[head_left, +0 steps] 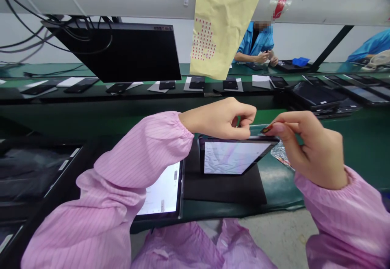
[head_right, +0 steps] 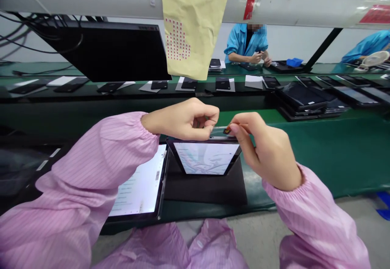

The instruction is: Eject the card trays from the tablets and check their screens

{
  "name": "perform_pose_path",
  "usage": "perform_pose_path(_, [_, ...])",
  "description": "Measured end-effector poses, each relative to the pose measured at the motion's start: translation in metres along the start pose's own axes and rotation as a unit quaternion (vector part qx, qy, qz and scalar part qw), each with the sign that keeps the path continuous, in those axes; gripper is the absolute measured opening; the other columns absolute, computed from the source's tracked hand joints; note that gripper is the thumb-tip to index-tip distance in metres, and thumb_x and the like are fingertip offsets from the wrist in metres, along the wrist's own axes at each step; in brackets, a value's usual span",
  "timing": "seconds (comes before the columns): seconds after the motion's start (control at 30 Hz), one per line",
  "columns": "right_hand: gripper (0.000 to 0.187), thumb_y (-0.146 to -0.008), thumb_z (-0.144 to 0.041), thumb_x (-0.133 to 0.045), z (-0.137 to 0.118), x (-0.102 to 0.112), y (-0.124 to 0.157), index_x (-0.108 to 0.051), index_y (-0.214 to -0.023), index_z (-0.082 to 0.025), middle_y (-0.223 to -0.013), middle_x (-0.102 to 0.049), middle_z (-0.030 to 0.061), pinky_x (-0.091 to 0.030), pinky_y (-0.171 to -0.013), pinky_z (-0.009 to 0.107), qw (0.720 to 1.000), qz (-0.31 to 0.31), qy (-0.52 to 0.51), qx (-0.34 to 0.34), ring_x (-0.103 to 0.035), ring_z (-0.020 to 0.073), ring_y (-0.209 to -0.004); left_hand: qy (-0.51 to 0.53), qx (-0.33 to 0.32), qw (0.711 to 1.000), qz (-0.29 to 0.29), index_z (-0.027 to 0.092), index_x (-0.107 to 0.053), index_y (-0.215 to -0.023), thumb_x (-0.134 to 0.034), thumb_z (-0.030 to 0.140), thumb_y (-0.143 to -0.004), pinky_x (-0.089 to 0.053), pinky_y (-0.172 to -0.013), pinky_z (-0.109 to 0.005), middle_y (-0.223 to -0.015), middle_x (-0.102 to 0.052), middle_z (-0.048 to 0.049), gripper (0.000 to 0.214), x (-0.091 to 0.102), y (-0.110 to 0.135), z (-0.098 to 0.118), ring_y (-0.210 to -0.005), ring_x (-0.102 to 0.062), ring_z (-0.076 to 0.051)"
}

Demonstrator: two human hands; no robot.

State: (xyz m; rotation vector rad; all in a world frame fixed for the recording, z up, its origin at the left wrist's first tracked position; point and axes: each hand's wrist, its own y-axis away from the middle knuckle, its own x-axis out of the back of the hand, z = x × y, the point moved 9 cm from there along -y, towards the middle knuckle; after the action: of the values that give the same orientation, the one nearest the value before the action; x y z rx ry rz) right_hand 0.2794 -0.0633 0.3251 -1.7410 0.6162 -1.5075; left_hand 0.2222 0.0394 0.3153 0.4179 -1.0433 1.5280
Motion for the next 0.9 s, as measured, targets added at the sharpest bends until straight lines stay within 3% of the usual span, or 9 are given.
perform_pose_path(0.2, [0.006, -0.093, -0.023, -0.052, -0.020, -0.023, -0.020, -0.056, -0.089, -0.022, -0.065, -0.066, -0.0034, -0.038, -0.044, 0.020, 0.997, -0.033, -0.018, 0.071, -0.059, 0.0092, -0.048, 0.018, 0.047, 0.991, 0.128, 0.017, -0.053, -0.075, -0.061, 0.015, -0.080, -0.048, -0.056, -0.019, -0.071, -0.058, 0.0026, 0.009, 0.022, 0.025, -0.001, -0.062, -0.057, -0.008])
perform_pose_path(0.33, [0.006, -0.092, -0.019, -0.053, -0.026, -0.038, -0.027, -0.057, -0.089, -0.022, -0.070, -0.067, -0.0035, -0.041, -0.048, 0.018, 0.991, -0.053, -0.073, 0.094, -0.061, 0.0087, -0.054, 0.037, 0.060, 0.959, 0.274, 0.017, -0.054, -0.081, -0.062, 0.017, -0.082, -0.051, -0.055, -0.018, -0.075, -0.060, 0.0009, 0.008, 0.028, 0.051, -0.005, -0.067, -0.062, -0.009])
perform_pose_path(0.43, [0.006, -0.091, -0.019, -0.054, -0.026, -0.045, -0.029, -0.057, -0.089, -0.023, -0.072, -0.068, -0.0039, -0.043, -0.048, 0.018, 0.990, -0.062, -0.089, 0.094, -0.061, 0.0083, -0.053, 0.050, 0.042, 0.937, 0.344, 0.017, -0.055, -0.084, -0.063, 0.017, -0.083, -0.053, -0.054, -0.017, -0.073, -0.060, 0.0018, 0.008, 0.026, 0.066, -0.009, -0.062, -0.063, -0.009])
perform_pose_path(0.57, [0.006, -0.091, -0.020, -0.054, -0.023, -0.049, -0.031, -0.058, -0.088, -0.024, -0.069, -0.067, -0.0040, -0.042, -0.046, 0.019, 0.990, -0.070, -0.096, 0.083, -0.058, 0.0087, -0.049, 0.051, 0.015, 0.924, 0.379, 0.018, -0.056, -0.086, -0.063, 0.018, -0.084, -0.055, -0.058, -0.019, -0.073, -0.062, 0.0018, 0.007, 0.023, 0.073, -0.011, -0.062, -0.064, -0.009])
perform_pose_path(0.9, [0.007, -0.089, -0.014, -0.056, -0.023, -0.052, -0.034, -0.058, -0.088, -0.021, -0.069, -0.064, -0.0039, -0.042, -0.046, 0.016, 0.982, -0.099, -0.135, 0.090, -0.055, 0.0063, -0.050, 0.039, -0.012, 0.922, 0.384, 0.019, -0.056, -0.086, -0.057, 0.011, -0.080, -0.054, -0.049, -0.021, -0.065, -0.057, 0.0030, 0.010, 0.024, 0.071, -0.011, -0.057, -0.063, -0.011])
